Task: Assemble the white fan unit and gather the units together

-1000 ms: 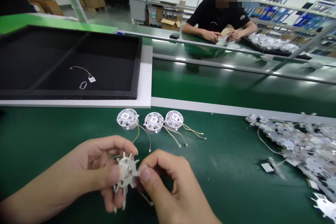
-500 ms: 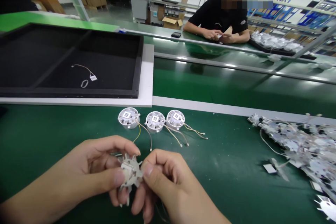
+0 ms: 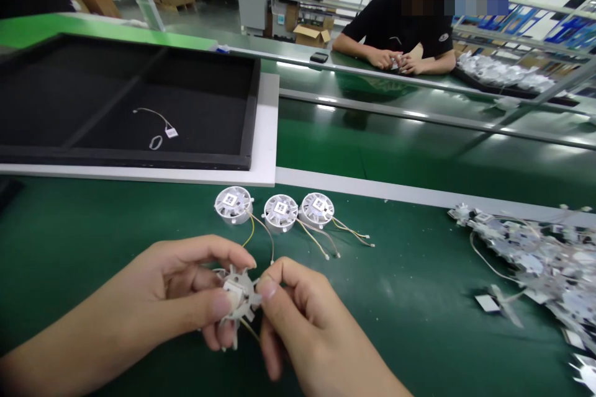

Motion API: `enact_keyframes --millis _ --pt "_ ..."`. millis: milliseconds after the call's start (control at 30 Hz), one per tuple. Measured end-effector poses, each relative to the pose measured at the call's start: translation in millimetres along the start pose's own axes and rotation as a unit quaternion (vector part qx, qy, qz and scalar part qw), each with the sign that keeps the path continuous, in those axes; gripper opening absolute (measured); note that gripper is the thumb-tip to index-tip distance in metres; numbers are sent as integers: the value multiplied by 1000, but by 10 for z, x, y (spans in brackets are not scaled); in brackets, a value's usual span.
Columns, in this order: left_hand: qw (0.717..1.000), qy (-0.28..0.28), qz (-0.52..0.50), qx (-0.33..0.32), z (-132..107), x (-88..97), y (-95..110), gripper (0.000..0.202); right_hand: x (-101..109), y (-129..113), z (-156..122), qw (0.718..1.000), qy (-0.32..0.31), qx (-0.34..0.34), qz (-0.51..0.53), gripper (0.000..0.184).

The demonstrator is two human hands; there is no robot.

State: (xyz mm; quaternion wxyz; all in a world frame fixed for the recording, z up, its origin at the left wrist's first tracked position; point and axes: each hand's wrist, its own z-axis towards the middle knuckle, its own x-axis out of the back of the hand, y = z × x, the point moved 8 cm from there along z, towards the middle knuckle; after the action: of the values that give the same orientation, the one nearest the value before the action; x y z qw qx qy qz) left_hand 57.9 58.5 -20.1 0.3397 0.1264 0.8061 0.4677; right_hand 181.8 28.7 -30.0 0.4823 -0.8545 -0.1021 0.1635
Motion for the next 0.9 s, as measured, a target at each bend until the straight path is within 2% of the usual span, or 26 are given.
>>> enact_keyframes --millis 167,300,367,533,633,733,833,900 --pt "1000 -4 -14 7 7 27 44 26 79 -152 -37 997 45 58 -35 54" --pt "1000 16 23 6 -20 62 50 32 138 -134 -131 994 105 24 -6 58" --pt "999 24 38 -16 -29 53 71 29 147 -103 -144 993 118 9 -6 52" --pt "987 54 112 -100 -39 42 182 2 148 -116 -59 994 93 58 -29 34" --pt "975 82 171 -113 -54 86 204 6 153 -117 -33 995 84 60 -18 33" --pt "967 99 211 -100 -67 132 194 11 131 -128 -51 996 74 37 -12 31" --pt "977 77 178 -86 -62 126 172 15 77 -138 -73 997 45 23 -53 31" --pt "987 58 136 -69 -52 113 137 20 98 -135 -78 995 58 28 -76 33"
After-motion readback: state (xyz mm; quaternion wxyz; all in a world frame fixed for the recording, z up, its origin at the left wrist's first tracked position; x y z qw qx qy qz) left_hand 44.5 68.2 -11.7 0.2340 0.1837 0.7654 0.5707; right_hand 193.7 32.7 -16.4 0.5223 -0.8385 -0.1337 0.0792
